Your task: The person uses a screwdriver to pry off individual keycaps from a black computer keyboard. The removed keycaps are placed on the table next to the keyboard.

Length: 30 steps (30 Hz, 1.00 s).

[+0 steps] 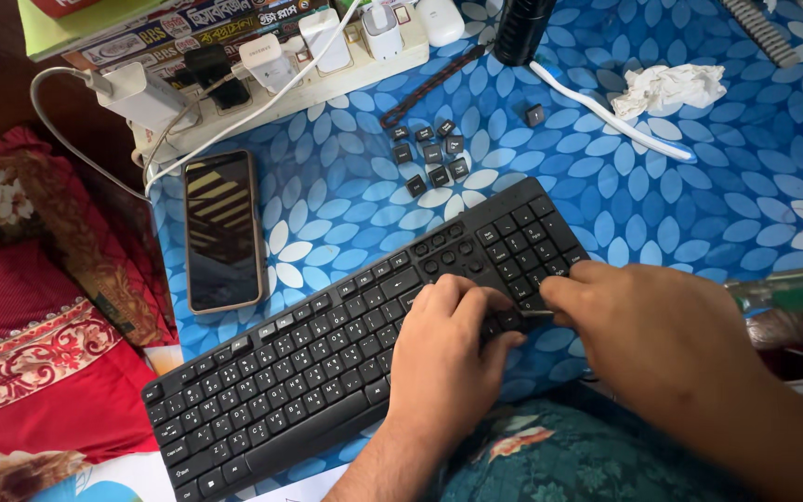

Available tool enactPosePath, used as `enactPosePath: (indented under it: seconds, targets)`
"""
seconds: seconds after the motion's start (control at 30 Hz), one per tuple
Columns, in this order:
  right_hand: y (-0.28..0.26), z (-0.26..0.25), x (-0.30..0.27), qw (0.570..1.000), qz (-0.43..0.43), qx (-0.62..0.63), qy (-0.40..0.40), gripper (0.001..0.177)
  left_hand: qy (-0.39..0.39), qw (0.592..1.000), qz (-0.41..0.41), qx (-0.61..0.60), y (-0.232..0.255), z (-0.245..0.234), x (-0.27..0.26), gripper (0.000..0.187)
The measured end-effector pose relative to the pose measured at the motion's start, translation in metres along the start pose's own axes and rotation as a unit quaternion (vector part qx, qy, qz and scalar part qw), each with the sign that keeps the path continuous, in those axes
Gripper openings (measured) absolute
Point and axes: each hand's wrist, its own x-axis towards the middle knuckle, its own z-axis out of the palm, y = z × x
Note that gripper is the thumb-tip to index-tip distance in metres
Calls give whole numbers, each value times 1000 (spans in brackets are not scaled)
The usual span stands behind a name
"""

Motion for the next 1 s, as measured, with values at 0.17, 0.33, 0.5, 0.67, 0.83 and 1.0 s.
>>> enactPosePath:
  seconds: [0.17,0.33,0.5,0.67,0.83,1.0]
  targets:
    - [11,8,10,994,68,77,-44,13,10,999,-31,2,3,4,1,32]
    - [54,46,40,912,74,374,-151,19,10,999,-50,-1,5,4,0,29]
    - [69,87,42,833,98,517,-171,24,14,998,-58,-11,3,6,2,30]
    - [75,86,43,838,29,526,-138,25,22,998,-57,-31,2,3,4,28]
    - [66,49,45,879,173,435,-89,23,30,992,-87,-89,1,5,24,28]
    - [67,38,65,822,196,532,-59,29,15,990,-69,-122,0,16,55,28]
